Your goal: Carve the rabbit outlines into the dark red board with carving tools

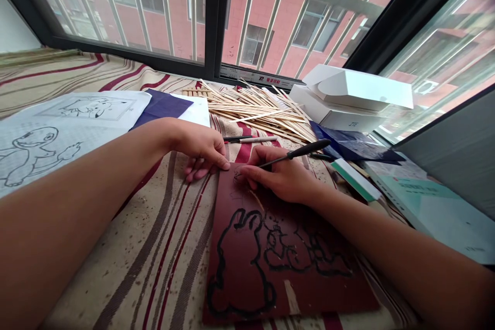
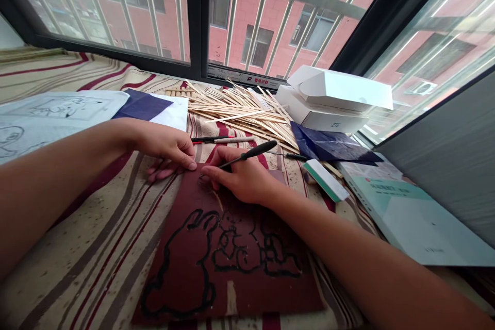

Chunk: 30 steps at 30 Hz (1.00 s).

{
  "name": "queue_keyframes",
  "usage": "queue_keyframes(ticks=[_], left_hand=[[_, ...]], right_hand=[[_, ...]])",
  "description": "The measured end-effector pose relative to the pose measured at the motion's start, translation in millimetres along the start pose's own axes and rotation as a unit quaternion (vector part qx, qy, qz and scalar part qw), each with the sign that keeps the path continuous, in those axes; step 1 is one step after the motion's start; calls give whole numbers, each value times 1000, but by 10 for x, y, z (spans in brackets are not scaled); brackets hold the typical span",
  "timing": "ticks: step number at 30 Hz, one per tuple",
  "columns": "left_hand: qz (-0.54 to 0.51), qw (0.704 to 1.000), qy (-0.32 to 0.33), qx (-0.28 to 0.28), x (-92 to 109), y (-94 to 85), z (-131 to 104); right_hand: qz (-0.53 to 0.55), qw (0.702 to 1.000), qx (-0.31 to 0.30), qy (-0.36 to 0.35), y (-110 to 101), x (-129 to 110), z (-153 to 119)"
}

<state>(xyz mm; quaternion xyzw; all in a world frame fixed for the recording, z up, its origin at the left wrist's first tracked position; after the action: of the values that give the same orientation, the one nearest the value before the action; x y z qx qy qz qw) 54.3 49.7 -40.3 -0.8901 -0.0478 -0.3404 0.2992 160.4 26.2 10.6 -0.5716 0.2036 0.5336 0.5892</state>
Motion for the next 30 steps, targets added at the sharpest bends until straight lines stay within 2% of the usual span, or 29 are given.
queue_keyframes(ticks=[8,18,22,24,27,30], left_hand=[[1,1000,13,-2,-5,-5,16],[2,1000,7,2,-10,-9,15],[-3,1000,-3,-3,-25,0,9],[-2,1000,-7,-1,-28,-1,6],[1,1000,-8,3,-27,-9,5],[3,1000,-2,2,-24,-10,6]], right_hand=[[-27,999,7,-27,-18,-13,-7],[-7,999,-37,-27,39,-79,-25],[30,998,-63,-11,75,-31,-24],[41,998,-40,8,40,20,0],[27,999,28,30,-65,80,45],[19,999,35,27,-52,67,56]])
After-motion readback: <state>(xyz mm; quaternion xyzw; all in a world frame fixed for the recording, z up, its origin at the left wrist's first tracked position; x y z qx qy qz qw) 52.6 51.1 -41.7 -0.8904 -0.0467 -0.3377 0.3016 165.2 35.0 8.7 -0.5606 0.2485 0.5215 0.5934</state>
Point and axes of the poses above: each hand's wrist, its own z-axis towards the middle knuckle, its own y-axis out of the palm, x = y × z, the point moved 10 cm from there along z, towards the middle knuckle, and after that the axes turned 14 degrees about x, right-handed, at the moved point
